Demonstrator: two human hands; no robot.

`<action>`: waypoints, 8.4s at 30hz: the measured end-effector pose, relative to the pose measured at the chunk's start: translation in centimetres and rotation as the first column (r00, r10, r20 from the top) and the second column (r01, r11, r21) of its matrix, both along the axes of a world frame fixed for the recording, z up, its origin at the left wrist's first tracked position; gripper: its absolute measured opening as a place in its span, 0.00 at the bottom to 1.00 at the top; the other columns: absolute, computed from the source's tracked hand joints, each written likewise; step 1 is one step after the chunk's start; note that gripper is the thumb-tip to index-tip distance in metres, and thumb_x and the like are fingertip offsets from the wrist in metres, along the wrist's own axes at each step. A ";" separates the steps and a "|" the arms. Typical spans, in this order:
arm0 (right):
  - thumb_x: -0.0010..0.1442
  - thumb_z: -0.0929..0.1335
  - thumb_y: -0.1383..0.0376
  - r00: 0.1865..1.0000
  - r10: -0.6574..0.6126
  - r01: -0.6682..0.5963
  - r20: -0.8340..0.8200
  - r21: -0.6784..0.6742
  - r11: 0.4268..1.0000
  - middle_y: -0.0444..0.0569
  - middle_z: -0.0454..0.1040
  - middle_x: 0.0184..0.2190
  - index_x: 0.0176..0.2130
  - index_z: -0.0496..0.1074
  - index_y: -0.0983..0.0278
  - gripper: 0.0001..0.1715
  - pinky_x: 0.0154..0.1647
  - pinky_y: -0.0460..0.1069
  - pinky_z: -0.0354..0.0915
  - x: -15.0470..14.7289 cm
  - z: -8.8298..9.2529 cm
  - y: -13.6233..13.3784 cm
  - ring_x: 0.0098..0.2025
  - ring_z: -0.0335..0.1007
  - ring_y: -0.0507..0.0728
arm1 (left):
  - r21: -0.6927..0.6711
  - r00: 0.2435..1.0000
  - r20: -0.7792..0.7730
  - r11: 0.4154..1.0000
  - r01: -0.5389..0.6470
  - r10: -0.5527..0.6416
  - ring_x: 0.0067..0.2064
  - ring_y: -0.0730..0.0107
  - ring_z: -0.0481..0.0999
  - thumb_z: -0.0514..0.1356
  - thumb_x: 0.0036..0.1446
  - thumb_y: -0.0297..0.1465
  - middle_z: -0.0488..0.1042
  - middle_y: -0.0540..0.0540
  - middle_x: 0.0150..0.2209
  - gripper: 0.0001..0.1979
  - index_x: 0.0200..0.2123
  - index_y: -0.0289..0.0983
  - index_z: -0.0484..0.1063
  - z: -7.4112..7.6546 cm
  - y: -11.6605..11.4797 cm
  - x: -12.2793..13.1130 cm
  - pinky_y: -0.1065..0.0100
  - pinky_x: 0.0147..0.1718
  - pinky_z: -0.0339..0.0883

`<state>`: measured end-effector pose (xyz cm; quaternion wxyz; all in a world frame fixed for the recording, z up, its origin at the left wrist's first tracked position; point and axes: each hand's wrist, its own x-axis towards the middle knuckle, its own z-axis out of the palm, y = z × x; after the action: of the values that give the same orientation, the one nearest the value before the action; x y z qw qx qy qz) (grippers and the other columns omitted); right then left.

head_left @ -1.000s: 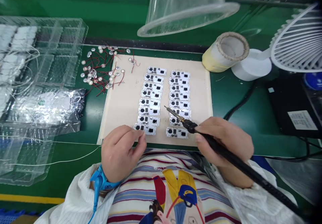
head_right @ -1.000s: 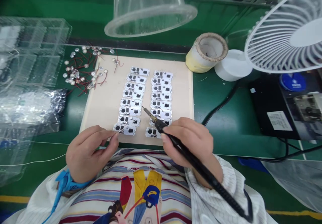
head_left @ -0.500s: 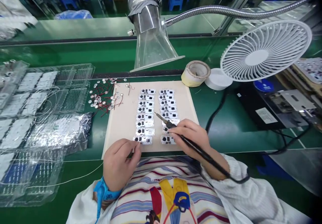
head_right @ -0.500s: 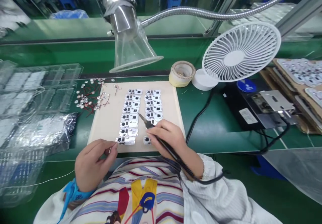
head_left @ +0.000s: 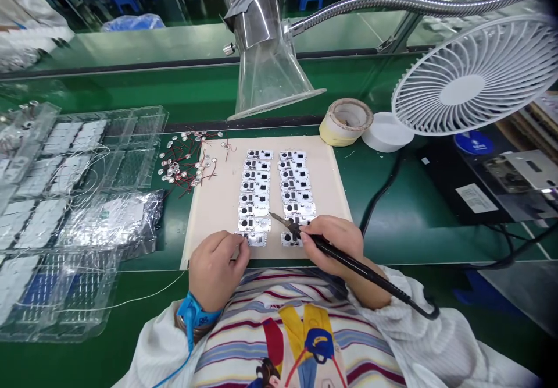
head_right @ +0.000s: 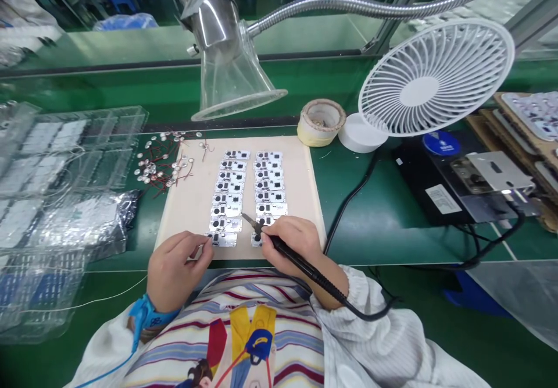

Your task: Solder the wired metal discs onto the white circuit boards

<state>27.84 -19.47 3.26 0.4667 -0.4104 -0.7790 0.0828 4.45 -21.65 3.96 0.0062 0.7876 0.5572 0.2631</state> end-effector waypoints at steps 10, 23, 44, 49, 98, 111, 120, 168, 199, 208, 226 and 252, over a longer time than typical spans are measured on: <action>0.57 0.68 0.72 0.998 0.042 -0.041 0.042 -0.031 0.999 0.45 0.73 0.27 0.39 0.70 0.62 0.08 0.30 0.45 0.67 0.5 0.6 -0.6 0.28 0.70 0.51 | 0.012 0.998 0.051 0.999 0.037 -0.037 0.25 0.74 0.67 0.60 0.58 0.26 0.68 0.51 0.22 0.07 0.27 0.36 0.72 0.6 -0.3 0.0 0.71 0.27 0.61; 0.64 0.62 0.69 0.879 0.002 -0.053 0.477 0.094 0.994 0.47 0.66 0.30 0.38 0.73 0.59 0.10 0.29 0.49 0.58 2.3 2.5 -0.2 0.32 0.62 0.56 | -0.020 0.961 0.149 0.971 0.239 -0.234 0.33 0.73 0.75 0.60 0.58 0.21 0.77 0.46 0.32 0.06 0.38 0.35 0.74 3.7 -1.5 1.3 0.72 0.34 0.69; 0.50 0.76 0.64 0.914 -0.243 0.135 -0.326 -0.319 0.938 0.45 0.76 0.32 0.37 0.76 0.61 0.12 0.27 0.49 0.67 7.5 2.4 5.5 0.29 0.71 0.54 | 0.020 0.992 0.111 0.998 0.053 -0.055 0.24 0.77 0.66 0.63 0.56 0.25 0.67 0.53 0.21 0.03 0.36 0.34 0.76 0.8 0.0 1.9 0.74 0.25 0.61; 0.51 0.73 0.68 0.894 -0.052 -0.137 -0.446 -0.382 0.914 0.42 0.71 0.25 0.29 0.71 0.61 0.06 0.22 0.48 0.59 6.1 -0.2 5.3 0.24 0.65 0.52 | 0.046 0.993 0.103 0.998 0.053 -0.057 0.24 0.77 0.68 0.66 0.52 0.24 0.70 0.51 0.21 0.04 0.33 0.33 0.75 0.9 -0.4 1.7 0.74 0.23 0.60; 0.50 0.69 0.70 0.964 0.239 -0.258 -0.117 -0.185 0.948 0.41 0.69 0.19 0.27 0.67 0.57 0.08 0.18 0.48 0.65 4.6 0.2 5.1 0.20 0.68 0.52 | -0.006 0.987 0.158 0.999 0.035 -0.034 0.24 0.76 0.73 0.64 0.53 0.25 0.74 0.52 0.22 0.02 0.32 0.37 0.75 -0.2 -0.2 1.7 0.74 0.25 0.67; 0.51 0.70 0.67 0.968 0.173 -0.207 -0.181 -0.191 0.959 0.41 0.68 0.18 0.27 0.66 0.57 0.08 0.16 0.49 0.63 4.9 -0.2 5.0 0.18 0.66 0.53 | 0.026 0.983 0.175 0.999 0.045 -0.049 0.24 0.76 0.70 0.66 0.51 0.23 0.72 0.51 0.22 0.06 0.33 0.35 0.75 -0.3 -0.2 1.7 0.74 0.24 0.64; 0.52 0.70 0.67 0.974 0.149 -0.189 -0.168 -0.254 0.949 0.41 0.68 0.18 0.27 0.66 0.56 0.08 0.16 0.49 0.63 4.8 -0.3 4.8 0.19 0.67 0.53 | 0.008 0.981 0.189 0.999 0.046 -0.047 0.23 0.77 0.69 0.66 0.51 0.23 0.71 0.51 0.21 0.05 0.33 0.35 0.75 -0.4 -0.1 1.8 0.75 0.23 0.63; 0.47 0.70 0.72 0.963 0.227 -0.247 -0.144 -0.143 0.958 0.43 0.70 0.20 0.29 0.69 0.59 0.09 0.17 0.47 0.62 4.4 0.2 4.8 0.20 0.66 0.52 | 0.052 0.982 0.184 0.998 0.041 -0.050 0.21 0.79 0.65 0.66 0.52 0.23 0.69 0.53 0.20 0.03 0.31 0.33 0.75 -0.9 0.2 2.2 0.74 0.19 0.57; 0.51 0.67 0.72 0.963 0.270 -0.261 0.024 -0.193 0.946 0.42 0.66 0.18 0.28 0.64 0.58 0.09 0.17 0.50 0.59 3.3 2.2 4.7 0.19 0.64 0.53 | 0.068 0.977 0.204 0.997 0.044 -0.058 0.20 0.80 0.62 0.64 0.53 0.24 0.66 0.54 0.18 0.02 0.31 0.35 0.75 -1.2 0.4 2.4 0.75 0.20 0.58; 0.50 0.68 0.74 0.975 0.219 -0.222 -0.045 -0.085 0.971 0.43 0.68 0.21 0.31 0.68 0.58 0.11 0.18 0.50 0.63 4.5 3.2 3.7 0.20 0.66 0.53 | 0.076 0.975 0.220 0.997 0.024 -0.040 0.21 0.80 0.64 0.64 0.53 0.24 0.67 0.54 0.19 0.02 0.32 0.35 0.75 -0.8 0.2 2.0 0.75 0.20 0.59; 0.58 0.67 0.74 0.801 0.098 -0.136 0.591 0.021 0.990 0.49 0.68 0.30 0.40 0.74 0.61 0.11 0.27 0.50 0.62 2.8 3.3 -0.3 0.31 0.64 0.56 | -0.025 0.912 0.272 0.946 0.324 -0.306 0.30 0.73 0.74 0.63 0.54 0.20 0.78 0.47 0.30 0.07 0.36 0.35 0.74 2.0 -0.7 0.7 0.71 0.31 0.71; 0.53 0.71 0.68 0.944 -0.313 0.280 -0.106 -0.242 0.929 0.44 0.74 0.27 0.34 0.69 0.60 0.07 0.27 0.49 0.70 7.7 -1.3 -2.7 0.28 0.74 0.56 | 0.107 0.963 0.041 0.959 0.262 -0.267 0.25 0.73 0.70 0.64 0.54 0.26 0.72 0.51 0.22 0.03 0.29 0.36 0.72 -0.1 3.1 5.3 0.70 0.26 0.65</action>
<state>35.56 -22.12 1.98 0.4791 -0.5665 -0.6583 0.1275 9.79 -18.58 3.88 0.0168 0.8467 0.4326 0.3093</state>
